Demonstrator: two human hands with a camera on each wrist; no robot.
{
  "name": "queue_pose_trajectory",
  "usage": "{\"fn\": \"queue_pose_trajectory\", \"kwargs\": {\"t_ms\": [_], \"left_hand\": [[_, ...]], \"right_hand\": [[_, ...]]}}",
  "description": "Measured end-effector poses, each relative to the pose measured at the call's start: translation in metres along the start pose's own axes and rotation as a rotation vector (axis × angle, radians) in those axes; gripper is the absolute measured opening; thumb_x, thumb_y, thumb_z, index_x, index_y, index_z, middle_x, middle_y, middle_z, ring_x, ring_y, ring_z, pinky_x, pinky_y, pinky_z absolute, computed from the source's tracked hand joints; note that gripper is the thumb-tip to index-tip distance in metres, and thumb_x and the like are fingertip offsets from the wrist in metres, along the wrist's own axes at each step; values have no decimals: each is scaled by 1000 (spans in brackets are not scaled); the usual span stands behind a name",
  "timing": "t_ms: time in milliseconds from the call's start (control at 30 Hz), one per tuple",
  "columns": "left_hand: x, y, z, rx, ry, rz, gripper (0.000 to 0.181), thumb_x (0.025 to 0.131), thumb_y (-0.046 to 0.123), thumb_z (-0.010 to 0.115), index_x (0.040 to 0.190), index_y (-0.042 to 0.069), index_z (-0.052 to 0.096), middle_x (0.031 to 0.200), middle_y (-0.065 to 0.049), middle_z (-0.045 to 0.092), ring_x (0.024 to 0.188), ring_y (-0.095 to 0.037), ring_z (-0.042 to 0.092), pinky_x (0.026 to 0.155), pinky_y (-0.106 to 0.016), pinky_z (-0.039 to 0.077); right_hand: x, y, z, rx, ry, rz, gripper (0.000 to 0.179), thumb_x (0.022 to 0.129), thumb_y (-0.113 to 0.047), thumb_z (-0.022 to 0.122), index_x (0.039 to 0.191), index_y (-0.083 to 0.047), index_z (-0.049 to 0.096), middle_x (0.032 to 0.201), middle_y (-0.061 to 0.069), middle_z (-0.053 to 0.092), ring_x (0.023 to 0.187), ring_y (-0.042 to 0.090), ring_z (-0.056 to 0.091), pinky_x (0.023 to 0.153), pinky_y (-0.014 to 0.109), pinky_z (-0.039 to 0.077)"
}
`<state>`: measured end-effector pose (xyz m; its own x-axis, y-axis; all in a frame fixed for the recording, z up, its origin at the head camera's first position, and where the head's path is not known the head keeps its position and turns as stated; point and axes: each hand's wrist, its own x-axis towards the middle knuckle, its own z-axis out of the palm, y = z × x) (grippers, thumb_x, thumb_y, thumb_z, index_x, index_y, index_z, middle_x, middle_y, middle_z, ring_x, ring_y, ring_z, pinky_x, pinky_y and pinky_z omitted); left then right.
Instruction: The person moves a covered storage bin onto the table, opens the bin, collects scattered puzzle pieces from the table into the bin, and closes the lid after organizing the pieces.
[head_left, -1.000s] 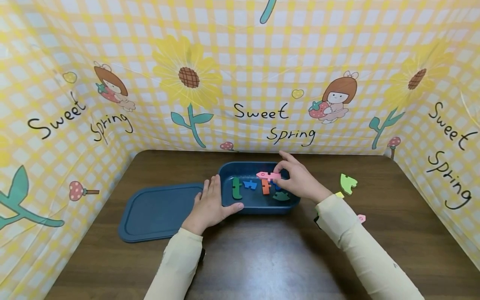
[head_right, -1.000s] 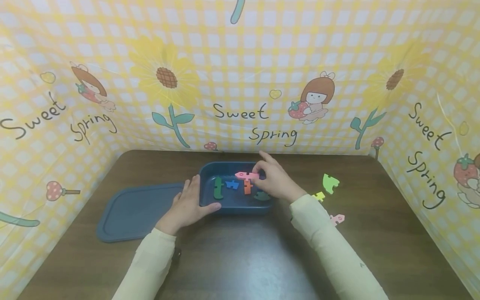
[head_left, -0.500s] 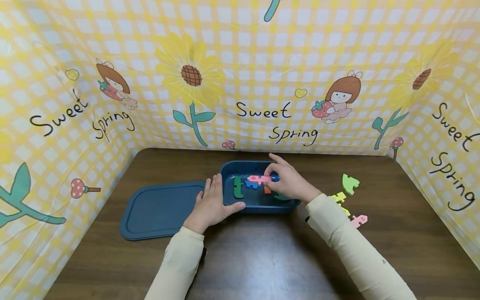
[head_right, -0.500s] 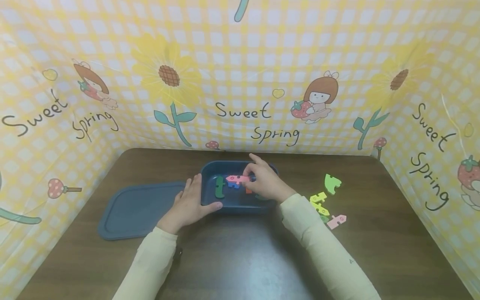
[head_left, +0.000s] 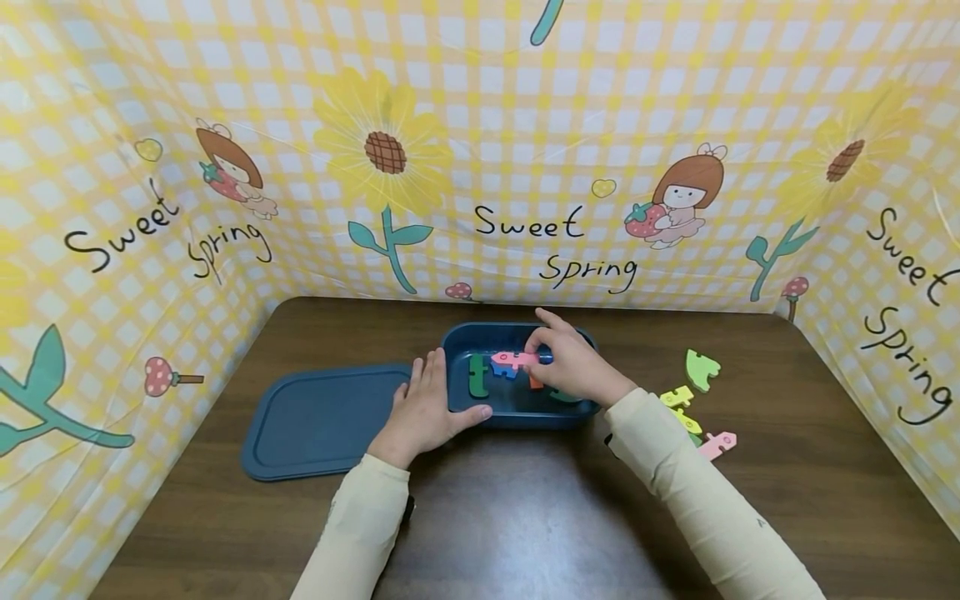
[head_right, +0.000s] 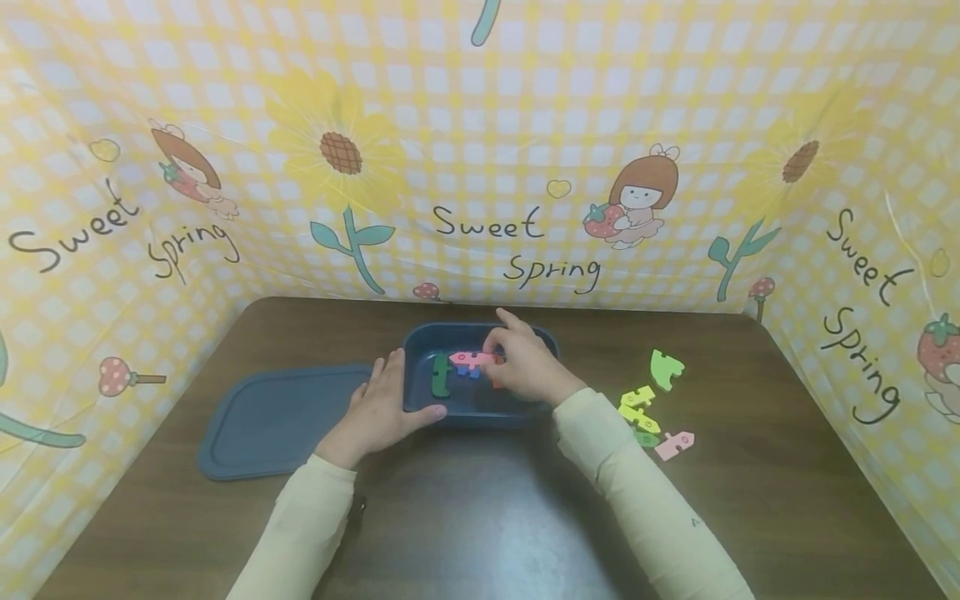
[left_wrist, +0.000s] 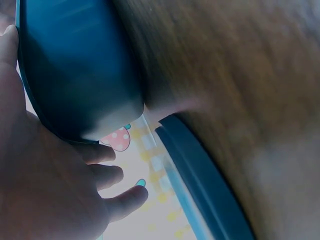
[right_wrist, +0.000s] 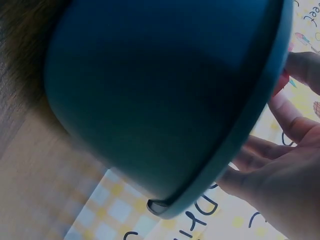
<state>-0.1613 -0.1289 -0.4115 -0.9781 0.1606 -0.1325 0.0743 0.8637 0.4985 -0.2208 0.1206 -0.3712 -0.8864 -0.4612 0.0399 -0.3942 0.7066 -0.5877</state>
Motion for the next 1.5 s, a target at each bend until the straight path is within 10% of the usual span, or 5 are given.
{"fn": "queue_pose_trajectory", "kwargs": {"t_ms": [1500], "left_hand": [[-1,-1,0,14,1,2,121,86,72,63,162,4,-2,168,-16,4,153,-37,-2,116,-65,10]], "right_hand": [[17,-1,12,-26,0,52,9,93,-18,75,96,-15,67,164,17,22,147,40,24,114,58,27]]}}
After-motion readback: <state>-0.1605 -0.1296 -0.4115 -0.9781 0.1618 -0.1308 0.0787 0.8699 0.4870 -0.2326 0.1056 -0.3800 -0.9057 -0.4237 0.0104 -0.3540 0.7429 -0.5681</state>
